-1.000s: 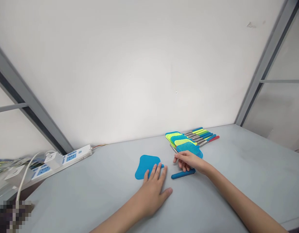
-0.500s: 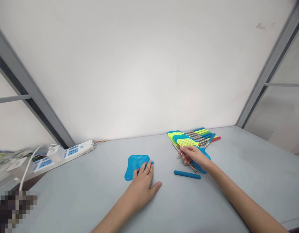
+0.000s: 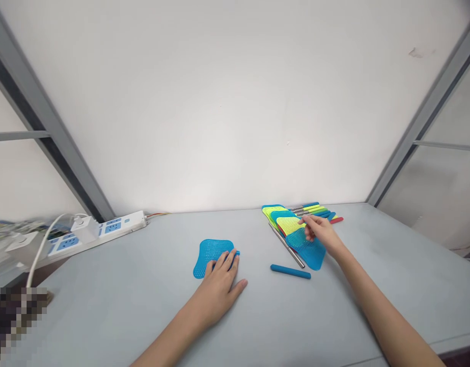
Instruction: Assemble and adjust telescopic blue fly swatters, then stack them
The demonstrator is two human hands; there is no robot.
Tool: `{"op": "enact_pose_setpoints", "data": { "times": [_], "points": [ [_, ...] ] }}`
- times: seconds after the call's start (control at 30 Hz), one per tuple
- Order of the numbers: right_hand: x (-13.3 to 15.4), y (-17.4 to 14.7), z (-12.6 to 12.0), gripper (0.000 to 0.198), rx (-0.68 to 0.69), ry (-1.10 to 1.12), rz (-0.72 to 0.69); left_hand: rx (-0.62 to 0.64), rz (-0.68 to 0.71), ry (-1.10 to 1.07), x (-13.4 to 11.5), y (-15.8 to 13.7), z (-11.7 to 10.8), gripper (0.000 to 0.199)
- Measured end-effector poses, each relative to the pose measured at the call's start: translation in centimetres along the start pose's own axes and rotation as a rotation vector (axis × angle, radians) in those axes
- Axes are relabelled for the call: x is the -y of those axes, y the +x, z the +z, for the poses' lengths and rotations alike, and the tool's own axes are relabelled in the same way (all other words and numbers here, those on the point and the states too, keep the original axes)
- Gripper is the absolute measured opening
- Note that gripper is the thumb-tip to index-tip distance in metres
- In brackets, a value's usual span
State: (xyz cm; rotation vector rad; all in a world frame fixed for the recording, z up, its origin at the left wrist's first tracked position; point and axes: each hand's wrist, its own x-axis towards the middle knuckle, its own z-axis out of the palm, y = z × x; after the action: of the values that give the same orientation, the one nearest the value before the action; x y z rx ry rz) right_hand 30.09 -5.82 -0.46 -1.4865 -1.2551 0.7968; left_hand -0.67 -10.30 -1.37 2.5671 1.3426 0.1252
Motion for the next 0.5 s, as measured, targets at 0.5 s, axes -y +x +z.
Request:
{"op": "enact_pose_setpoints", "data": {
  "times": [0.5],
  "points": [
    [-2.8, 0.6, -3.1, 0.049, 0.145, -0.337, 0.367, -0.028, -0.008, 0.009, 0.0, 0.0, 0.3, 0.056]
  ]
}}
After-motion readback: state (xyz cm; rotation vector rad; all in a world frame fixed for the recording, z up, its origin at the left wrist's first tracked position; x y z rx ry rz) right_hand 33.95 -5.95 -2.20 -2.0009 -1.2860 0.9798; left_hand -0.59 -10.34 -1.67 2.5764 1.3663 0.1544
